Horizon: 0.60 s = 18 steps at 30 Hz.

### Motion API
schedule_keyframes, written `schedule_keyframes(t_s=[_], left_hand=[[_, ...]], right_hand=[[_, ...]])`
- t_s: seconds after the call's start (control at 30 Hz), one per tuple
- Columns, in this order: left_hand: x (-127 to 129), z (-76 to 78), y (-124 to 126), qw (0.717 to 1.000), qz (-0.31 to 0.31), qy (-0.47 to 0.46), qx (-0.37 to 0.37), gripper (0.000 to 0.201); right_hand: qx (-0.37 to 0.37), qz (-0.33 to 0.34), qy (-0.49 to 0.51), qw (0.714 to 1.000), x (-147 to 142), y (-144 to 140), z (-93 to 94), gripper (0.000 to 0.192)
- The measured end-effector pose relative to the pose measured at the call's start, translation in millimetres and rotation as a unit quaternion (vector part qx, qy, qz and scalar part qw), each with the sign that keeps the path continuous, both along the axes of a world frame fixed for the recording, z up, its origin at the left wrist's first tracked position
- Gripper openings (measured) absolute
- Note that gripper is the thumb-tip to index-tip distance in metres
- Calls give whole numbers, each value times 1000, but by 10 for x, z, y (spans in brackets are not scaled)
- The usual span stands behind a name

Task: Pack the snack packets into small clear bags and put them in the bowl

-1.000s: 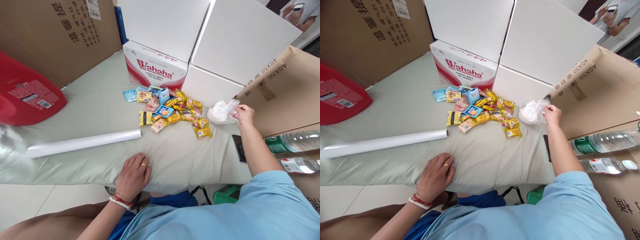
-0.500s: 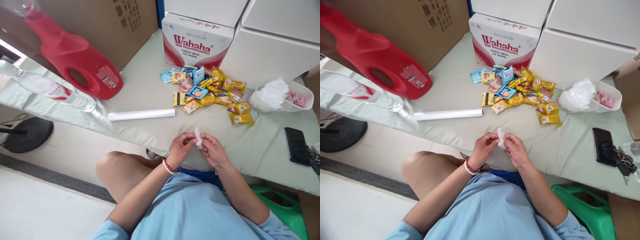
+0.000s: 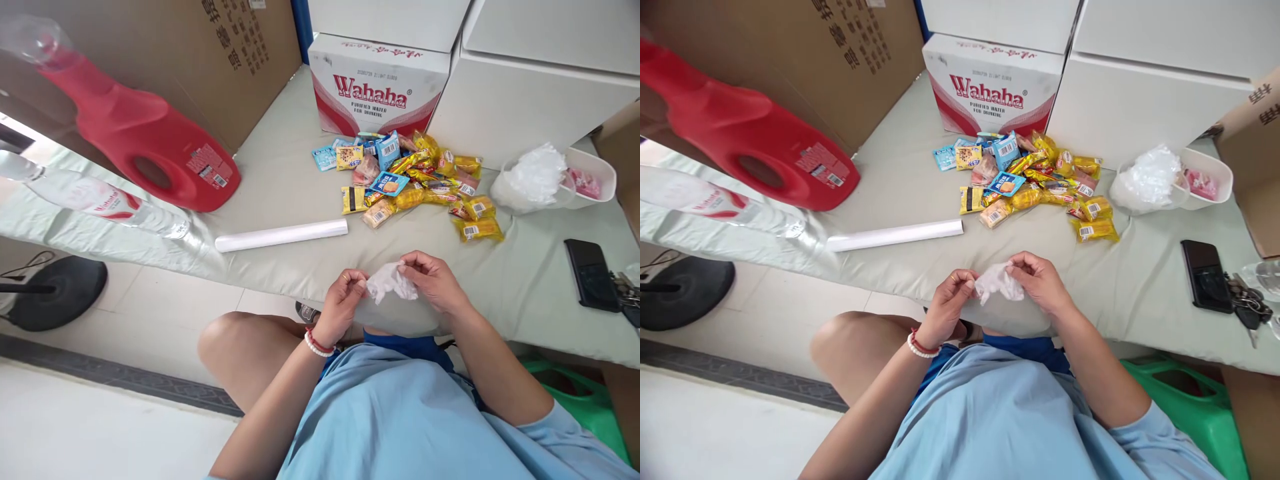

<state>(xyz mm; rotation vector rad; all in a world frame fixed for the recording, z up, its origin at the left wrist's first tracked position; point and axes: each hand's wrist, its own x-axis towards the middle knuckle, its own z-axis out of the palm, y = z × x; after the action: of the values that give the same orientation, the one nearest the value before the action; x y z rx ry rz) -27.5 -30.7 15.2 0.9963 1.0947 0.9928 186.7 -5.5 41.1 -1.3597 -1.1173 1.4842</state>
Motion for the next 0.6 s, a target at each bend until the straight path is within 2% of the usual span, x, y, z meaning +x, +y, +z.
schedule_keyframes(t_s=[0.1, 0.17, 0.27, 0.37, 0.47, 0.6], left_hand=[[-104, 34, 35, 997, -10, -73, -32, 37], [-130, 50, 64, 992, 3, -113, -53, 40], [-114, 76, 93, 989, 32, -130, -62, 46], [-73, 97, 77, 978, -2, -163, -131, 57], [-47, 103, 37, 954, -58, -206, -209, 61], [-68, 105, 13, 962, -89, -182, -185, 42]], right_hand=[[25, 67, -78, 994, 232, -20, 51, 31], [18, 89, -103, 991, 307, -55, 75, 32], [-1, 65, -86, 994, 269, -113, 82, 36], [10, 54, -56, 997, 151, -142, 68, 35], [66, 68, -95, 991, 83, -126, 60, 28], [173, 55, -157, 971, 136, -80, 63, 16]])
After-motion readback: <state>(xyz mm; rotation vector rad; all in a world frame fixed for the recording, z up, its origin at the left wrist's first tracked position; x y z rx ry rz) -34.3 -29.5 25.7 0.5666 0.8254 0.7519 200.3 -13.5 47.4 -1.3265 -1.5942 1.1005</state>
